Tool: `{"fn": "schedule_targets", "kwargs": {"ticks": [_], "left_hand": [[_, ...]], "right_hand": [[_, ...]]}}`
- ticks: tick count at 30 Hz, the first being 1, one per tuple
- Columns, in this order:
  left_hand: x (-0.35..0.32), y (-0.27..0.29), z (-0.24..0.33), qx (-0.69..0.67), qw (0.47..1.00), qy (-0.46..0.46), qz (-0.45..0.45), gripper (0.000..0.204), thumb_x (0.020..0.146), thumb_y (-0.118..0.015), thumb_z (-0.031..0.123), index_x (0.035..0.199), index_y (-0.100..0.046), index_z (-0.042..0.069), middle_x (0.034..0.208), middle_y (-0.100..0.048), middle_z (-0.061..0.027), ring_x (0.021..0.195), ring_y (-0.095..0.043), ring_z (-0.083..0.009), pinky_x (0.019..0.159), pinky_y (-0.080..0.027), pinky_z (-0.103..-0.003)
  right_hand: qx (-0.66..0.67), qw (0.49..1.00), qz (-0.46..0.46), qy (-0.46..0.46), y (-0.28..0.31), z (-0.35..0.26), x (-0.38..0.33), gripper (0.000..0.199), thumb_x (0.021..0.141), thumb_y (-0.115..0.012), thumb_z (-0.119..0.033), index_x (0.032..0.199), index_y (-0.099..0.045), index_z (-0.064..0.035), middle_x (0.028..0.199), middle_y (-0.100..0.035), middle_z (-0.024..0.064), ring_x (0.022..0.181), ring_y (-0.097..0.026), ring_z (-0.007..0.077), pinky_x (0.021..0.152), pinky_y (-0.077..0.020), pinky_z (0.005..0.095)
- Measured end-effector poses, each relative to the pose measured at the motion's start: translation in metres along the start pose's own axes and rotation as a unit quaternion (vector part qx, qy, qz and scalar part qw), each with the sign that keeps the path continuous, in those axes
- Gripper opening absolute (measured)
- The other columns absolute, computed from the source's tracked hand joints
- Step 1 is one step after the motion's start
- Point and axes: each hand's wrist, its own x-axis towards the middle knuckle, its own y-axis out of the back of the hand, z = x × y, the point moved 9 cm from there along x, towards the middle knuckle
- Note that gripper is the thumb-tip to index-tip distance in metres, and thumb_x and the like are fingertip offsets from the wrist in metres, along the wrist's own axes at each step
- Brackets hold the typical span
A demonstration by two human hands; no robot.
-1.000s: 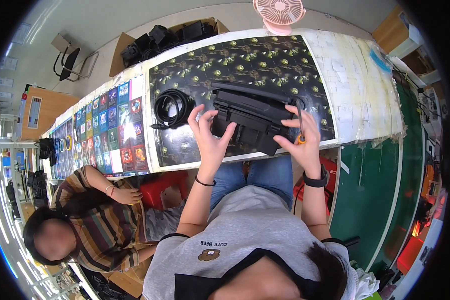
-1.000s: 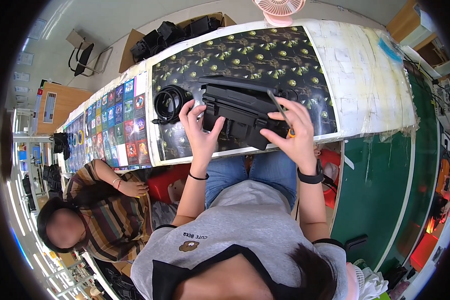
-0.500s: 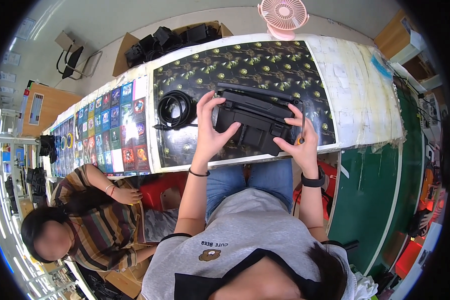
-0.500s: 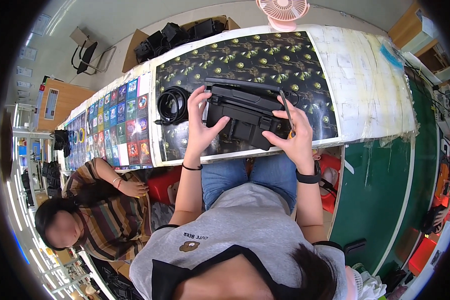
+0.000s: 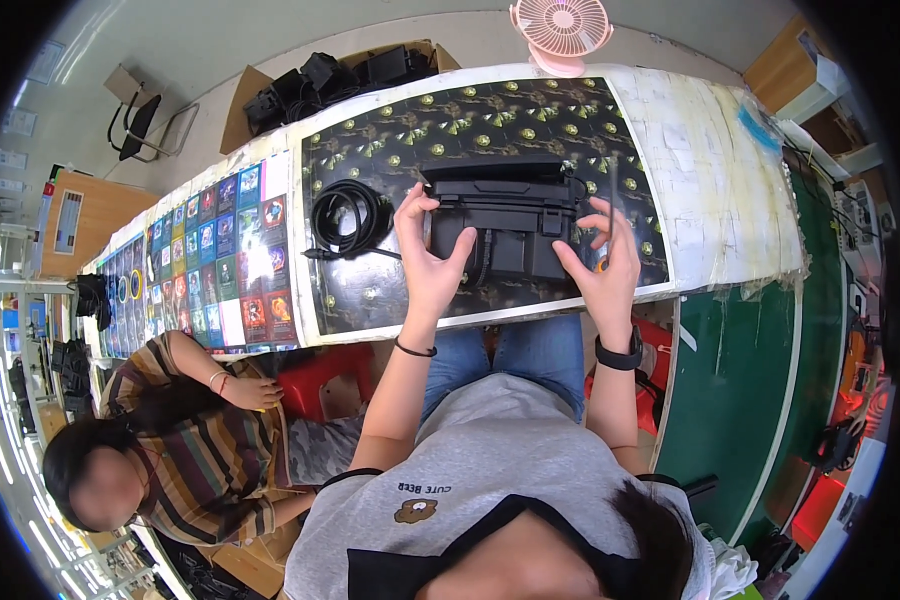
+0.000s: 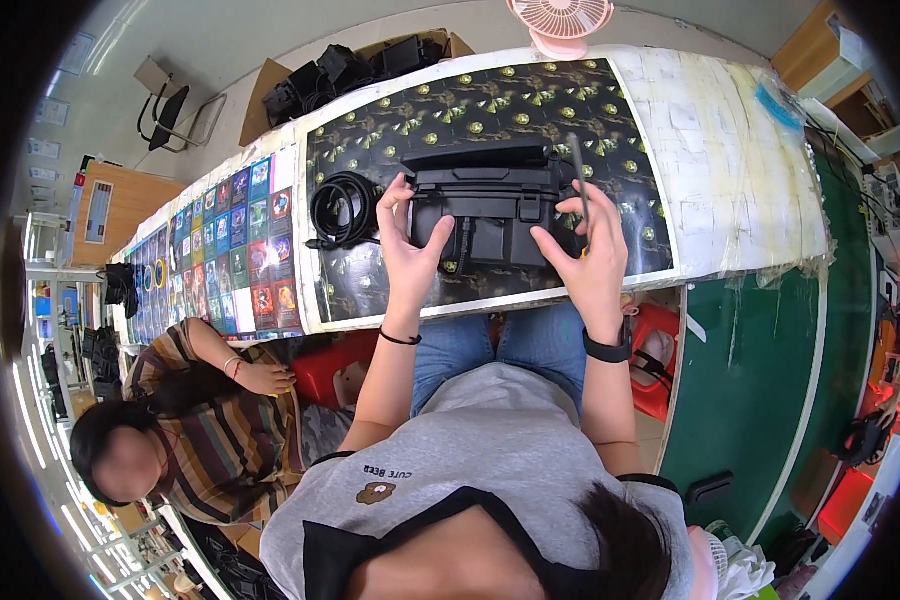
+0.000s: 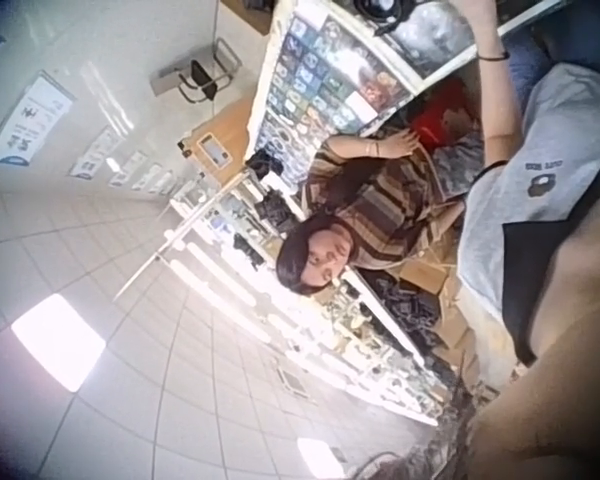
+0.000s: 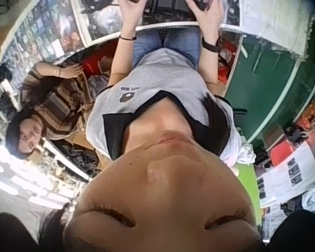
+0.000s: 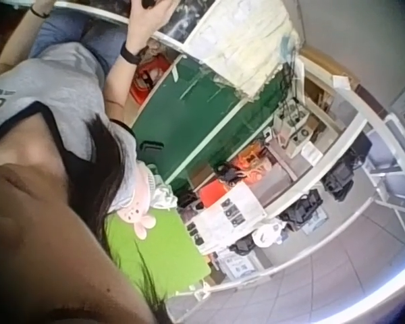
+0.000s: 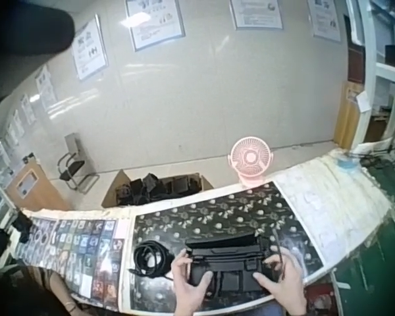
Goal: Assembling a black electronic box with a screwdriver and managing internal wiring.
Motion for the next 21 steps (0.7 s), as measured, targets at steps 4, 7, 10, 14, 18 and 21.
{"fn": "schedule_targets", "kwargs": {"ticks": [4,7,10,14,18,21], "left_hand": [[-0.003,0.002,0.002,-0.013,1.000,-0.002,0.014,0.057,0.076,-0.076,-0.003,0.123,-0.046,0.010,0.145,-0.032,-0.0165,0.137,-0.038,-0.0297,0.115,-0.034,-0.041],[-0.003,0.002,0.002,-0.013,1.000,0.000,0.013,0.057,0.076,-0.076,-0.003,0.123,-0.045,0.010,0.145,-0.032,-0.0166,0.137,-0.038,-0.0298,0.115,-0.033,-0.041],[-0.002,0.002,0.001,-0.010,1.000,0.003,0.011,0.057,0.076,-0.076,-0.003,0.123,-0.045,0.010,0.145,-0.032,-0.0165,0.137,-0.037,-0.0300,0.115,-0.034,-0.041],[-0.001,0.003,0.002,0.000,1.000,0.013,0.005,0.057,0.076,-0.076,-0.002,0.123,-0.045,0.010,0.144,-0.032,-0.0164,0.138,-0.037,-0.0304,0.115,-0.034,-0.041],[-0.001,0.002,0.002,-0.016,1.000,0.024,0.005,0.057,0.076,-0.076,-0.003,0.122,-0.045,0.010,0.144,-0.032,-0.0164,0.138,-0.036,-0.0307,0.115,-0.034,-0.041],[-0.001,0.002,0.003,-0.012,1.000,0.025,0.002,0.057,0.076,-0.076,-0.001,0.122,-0.045,0.010,0.143,-0.032,-0.0157,0.138,-0.036,-0.0301,0.114,-0.035,-0.043]], "right_hand": [[0.025,0.996,-0.073,-0.049,-0.015,-0.002,-0.003,0.042,0.075,-0.082,-0.016,0.113,-0.065,-0.0071,0.136,-0.054,0.0067,0.072,-0.053,0.0135,0.066,-0.0477,0.0274],[0.052,0.992,-0.118,-0.015,-0.025,-0.004,-0.001,0.050,0.077,-0.080,-0.012,0.123,-0.063,-0.0082,0.140,-0.051,0.0055,0.069,-0.050,0.0121,0.064,-0.0466,0.0257],[0.142,0.985,-0.085,-0.056,-0.022,-0.008,0.003,0.059,0.077,-0.078,-0.007,0.132,-0.058,-0.0099,0.141,-0.050,0.0055,0.067,-0.048,0.0105,0.062,-0.0451,0.0239],[0.116,0.987,-0.093,-0.055,-0.023,-0.007,0.006,0.064,0.076,-0.077,-0.003,0.135,-0.054,-0.0096,0.138,-0.053,0.0060,0.066,-0.047,0.0087,0.059,-0.0439,0.0228],[0.120,0.988,-0.093,-0.033,-0.021,-0.013,0.009,0.066,0.074,-0.078,-0.001,0.134,-0.054,-0.0093,0.134,-0.056,0.0061,0.065,-0.047,0.0084,0.058,-0.0440,0.0224],[0.095,0.991,-0.093,-0.024,-0.020,-0.021,0.014,0.066,0.074,-0.079,-0.003,0.134,-0.054,-0.0094,0.130,-0.058,0.0051,0.065,-0.048,0.0104,0.059,-0.0454,0.0237]]}}
